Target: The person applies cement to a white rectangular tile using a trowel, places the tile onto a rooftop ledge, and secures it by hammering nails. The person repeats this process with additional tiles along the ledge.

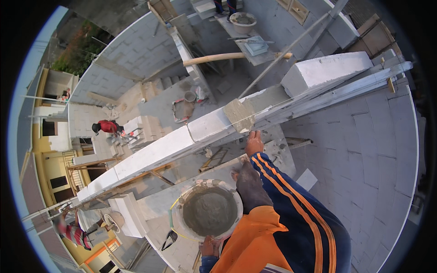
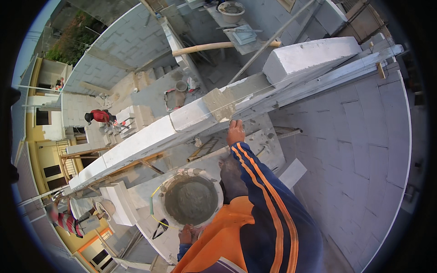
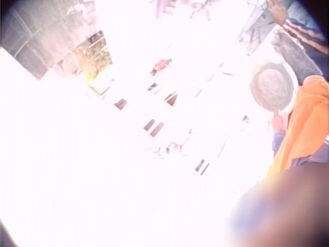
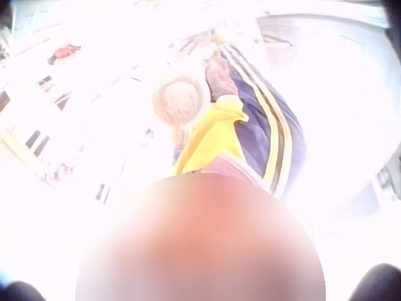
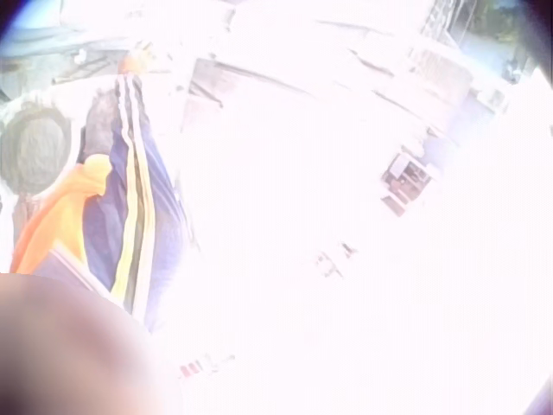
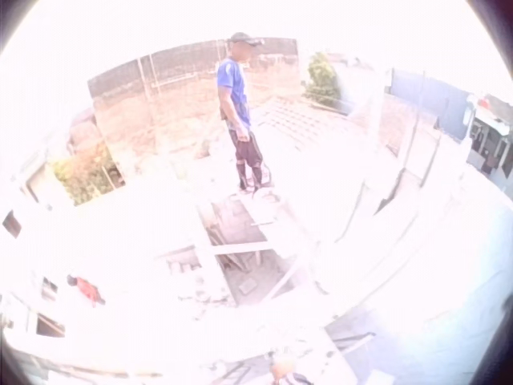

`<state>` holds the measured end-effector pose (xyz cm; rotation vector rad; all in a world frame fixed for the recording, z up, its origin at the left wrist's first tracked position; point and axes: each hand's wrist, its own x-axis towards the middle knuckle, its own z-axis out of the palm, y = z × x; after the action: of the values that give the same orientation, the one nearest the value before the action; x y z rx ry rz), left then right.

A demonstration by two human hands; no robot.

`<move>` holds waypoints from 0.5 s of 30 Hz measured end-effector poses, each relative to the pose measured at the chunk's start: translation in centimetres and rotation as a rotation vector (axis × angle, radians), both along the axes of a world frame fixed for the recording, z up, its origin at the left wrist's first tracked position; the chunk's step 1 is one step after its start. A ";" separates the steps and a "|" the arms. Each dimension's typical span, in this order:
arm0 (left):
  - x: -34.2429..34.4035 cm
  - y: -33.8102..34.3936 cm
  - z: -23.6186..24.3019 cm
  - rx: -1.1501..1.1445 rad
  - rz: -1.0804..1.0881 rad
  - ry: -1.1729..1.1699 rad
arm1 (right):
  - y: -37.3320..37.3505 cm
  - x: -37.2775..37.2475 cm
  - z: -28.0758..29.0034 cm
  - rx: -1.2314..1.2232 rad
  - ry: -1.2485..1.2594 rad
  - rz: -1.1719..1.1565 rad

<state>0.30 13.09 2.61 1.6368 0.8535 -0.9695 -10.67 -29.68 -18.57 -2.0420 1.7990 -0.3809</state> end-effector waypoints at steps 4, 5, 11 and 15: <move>-0.7 0.6 -1.1 -0.033 -0.109 -0.007 | 1.0 -1.2 -4.6 0.087 0.079 -0.021; -1.0 1.1 -1.0 -0.012 -0.168 -0.019 | 1.9 -2.9 -4.7 0.117 0.116 0.023; -1.8 0.5 -1.7 -0.110 -0.059 -0.069 | 6.2 -12.2 2.2 0.158 -0.085 0.126; -0.6 -1.0 -1.0 -0.113 -0.154 -0.013 | 5.1 -10.5 7.2 0.076 -0.336 0.194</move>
<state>-0.35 12.12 1.57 1.6277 0.6590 -1.0930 -21.15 -24.59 -11.37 -1.9425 1.3847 -0.5520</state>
